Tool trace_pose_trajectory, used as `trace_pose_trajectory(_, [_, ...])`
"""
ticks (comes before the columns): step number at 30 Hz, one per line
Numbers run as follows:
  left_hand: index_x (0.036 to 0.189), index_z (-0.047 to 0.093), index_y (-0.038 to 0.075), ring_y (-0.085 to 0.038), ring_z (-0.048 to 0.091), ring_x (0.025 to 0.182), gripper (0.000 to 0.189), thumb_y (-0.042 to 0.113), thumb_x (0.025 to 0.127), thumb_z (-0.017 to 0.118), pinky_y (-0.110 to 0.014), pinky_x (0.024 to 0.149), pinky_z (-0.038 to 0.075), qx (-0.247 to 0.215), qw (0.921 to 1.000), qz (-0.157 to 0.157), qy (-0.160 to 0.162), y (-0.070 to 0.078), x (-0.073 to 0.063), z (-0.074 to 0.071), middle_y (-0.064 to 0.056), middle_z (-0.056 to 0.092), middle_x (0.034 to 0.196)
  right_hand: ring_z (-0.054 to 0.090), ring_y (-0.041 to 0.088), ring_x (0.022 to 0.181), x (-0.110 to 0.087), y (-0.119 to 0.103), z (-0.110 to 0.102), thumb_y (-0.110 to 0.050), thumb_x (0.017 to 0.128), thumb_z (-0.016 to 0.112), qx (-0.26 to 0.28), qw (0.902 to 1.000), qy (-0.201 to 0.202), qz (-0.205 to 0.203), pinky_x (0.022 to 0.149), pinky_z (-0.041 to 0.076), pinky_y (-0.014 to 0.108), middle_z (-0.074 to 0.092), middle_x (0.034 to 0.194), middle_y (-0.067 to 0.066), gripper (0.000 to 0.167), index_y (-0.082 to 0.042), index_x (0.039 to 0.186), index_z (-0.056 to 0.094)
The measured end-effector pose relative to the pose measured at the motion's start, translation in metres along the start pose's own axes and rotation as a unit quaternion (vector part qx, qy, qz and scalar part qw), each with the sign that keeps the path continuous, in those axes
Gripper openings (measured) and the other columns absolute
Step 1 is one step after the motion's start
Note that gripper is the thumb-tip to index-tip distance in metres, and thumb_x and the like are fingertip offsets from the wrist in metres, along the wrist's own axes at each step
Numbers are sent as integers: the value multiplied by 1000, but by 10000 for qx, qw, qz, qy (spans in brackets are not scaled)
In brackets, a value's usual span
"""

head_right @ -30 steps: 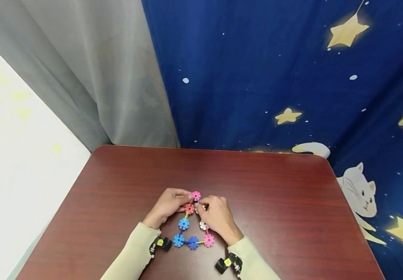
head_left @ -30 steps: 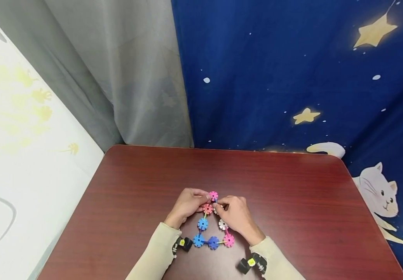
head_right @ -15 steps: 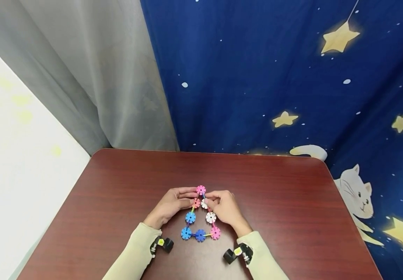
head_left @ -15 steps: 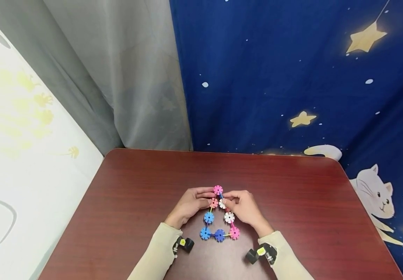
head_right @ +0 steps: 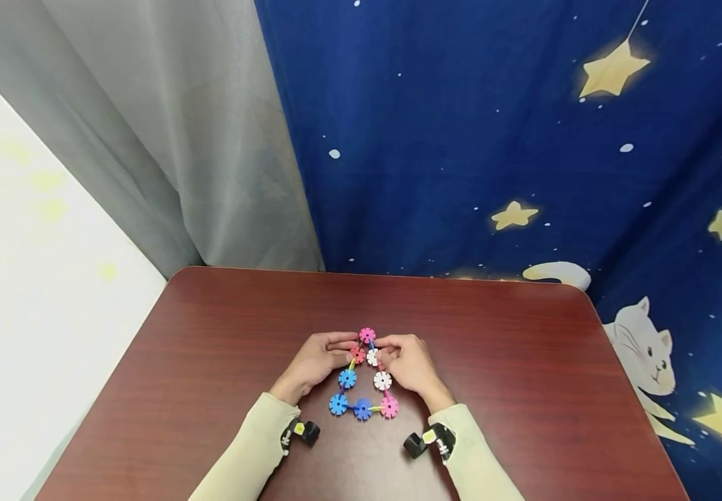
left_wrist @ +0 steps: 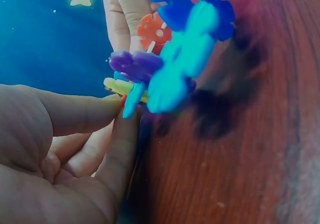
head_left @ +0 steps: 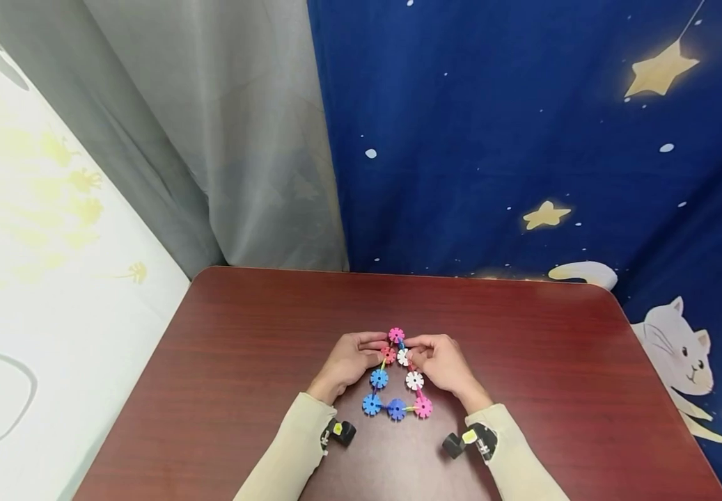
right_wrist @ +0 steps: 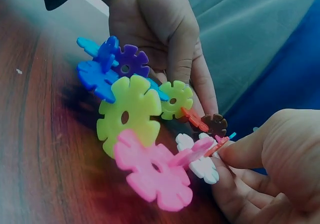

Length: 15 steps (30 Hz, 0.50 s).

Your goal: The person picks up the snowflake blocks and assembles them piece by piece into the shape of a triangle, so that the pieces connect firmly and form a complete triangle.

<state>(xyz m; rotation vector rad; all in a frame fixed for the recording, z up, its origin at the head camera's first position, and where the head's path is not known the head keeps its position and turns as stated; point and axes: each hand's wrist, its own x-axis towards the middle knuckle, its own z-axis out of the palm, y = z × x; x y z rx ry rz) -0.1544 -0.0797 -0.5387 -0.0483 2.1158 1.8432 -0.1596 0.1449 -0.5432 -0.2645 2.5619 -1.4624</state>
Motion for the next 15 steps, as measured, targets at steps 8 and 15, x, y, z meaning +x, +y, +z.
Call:
trace_pose_trajectory(8, [135, 70, 7, -22, 76, 111, 41, 1, 95, 76, -37, 96, 64, 87, 9999, -85, 73, -7, -2, -4, -11, 76, 125, 68, 9, 68, 0, 0, 2, -7, 93, 79, -30, 9999, -57, -88, 58, 54, 22, 77, 85, -1, 24, -10, 117, 81])
trace_pose_trajectory(15, [136, 70, 6, -22, 75, 114, 41, 5, 95, 77, -36, 97, 64, 49, 10000, -36, 46, -7, -4, -11, -13, 75, 127, 70, 7, 69, -1, 1, -2, -9, 90, 82, -38, 9999, 106, 10, 60, 56, 22, 78, 85, -1, 25, -10, 115, 81])
